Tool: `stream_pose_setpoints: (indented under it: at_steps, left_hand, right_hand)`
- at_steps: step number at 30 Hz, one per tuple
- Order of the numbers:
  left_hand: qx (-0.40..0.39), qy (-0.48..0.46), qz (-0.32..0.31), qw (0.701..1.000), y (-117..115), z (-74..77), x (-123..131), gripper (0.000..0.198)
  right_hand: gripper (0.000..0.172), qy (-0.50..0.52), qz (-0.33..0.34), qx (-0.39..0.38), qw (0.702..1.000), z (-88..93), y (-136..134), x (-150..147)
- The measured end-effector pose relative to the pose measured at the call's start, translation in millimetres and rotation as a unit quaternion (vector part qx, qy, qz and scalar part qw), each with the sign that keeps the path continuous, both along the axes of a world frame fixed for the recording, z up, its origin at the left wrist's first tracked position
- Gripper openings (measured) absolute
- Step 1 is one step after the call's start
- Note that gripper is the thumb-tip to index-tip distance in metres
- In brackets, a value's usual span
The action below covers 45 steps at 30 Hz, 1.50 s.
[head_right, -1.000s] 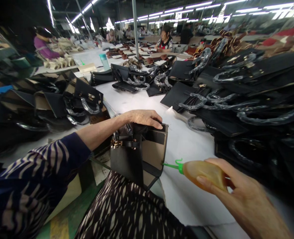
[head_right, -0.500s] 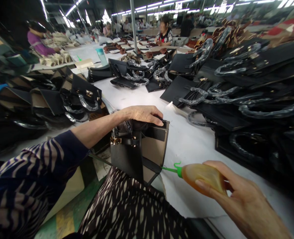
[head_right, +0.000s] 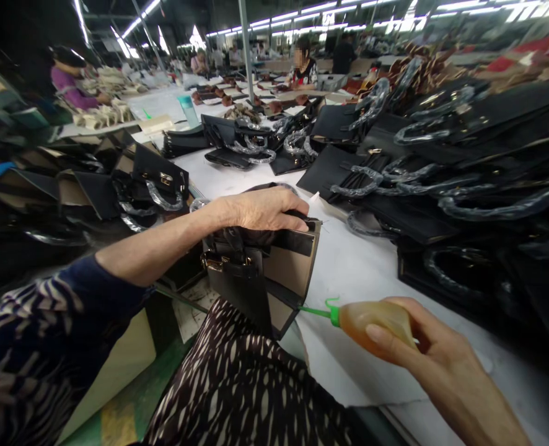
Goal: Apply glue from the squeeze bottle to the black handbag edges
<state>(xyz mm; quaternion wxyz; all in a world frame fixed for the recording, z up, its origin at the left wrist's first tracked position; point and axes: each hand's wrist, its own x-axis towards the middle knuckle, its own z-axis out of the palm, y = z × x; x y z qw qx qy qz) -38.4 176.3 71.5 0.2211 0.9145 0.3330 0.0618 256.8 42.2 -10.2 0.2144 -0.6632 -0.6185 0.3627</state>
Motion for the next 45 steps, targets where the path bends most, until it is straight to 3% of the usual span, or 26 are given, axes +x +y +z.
stream_pose_setpoints:
  at_steps: [5,8,11,16,22,25,29,35,45]
  left_hand:
    - [0.162,0.064,0.016,0.985,-7,38.3,4,0.019]
    - [0.226,0.116,0.055,0.966,-13,50.1,10,0.021]
    - [0.244,0.157,0.075,0.954,-19,42.2,16,0.022]
    - [0.202,0.176,0.07,0.961,-30,21.2,24,0.023]
    - [0.119,0.243,0.069,0.96,-37,40.4,38,0.029]
    - [0.112,0.251,0.056,0.96,-41,41.3,41,0.027]
    - [0.152,0.229,0.045,0.96,-48,26.0,35,0.025]
    - [0.17,0.206,0.076,0.961,-50,4.2,20,0.02]
    - [0.173,0.169,0.081,0.967,-49,-3.6,10,0.016]
  right_hand:
    - [0.058,0.121,-0.084,-0.012,0.989,-1.8,13,-3]
    - [0.057,0.159,-0.106,0.013,0.982,-6.2,24,-3]
    - [0.058,0.164,-0.109,0.029,0.98,-8.3,31,-4]
    - [0.063,0.169,-0.115,0.018,0.979,-9.1,33,-7]
    - [0.063,0.169,-0.116,0.009,0.979,-16.9,30,-3]
    - [0.061,0.169,-0.112,0.018,0.979,-23.1,29,0]
    - [0.059,0.173,-0.11,0.034,0.978,-30.9,29,0]
    - [0.052,0.173,-0.107,0.065,0.977,-39.3,34,-4]
    - [0.044,0.108,-0.103,0.109,0.983,-48.5,51,-16]
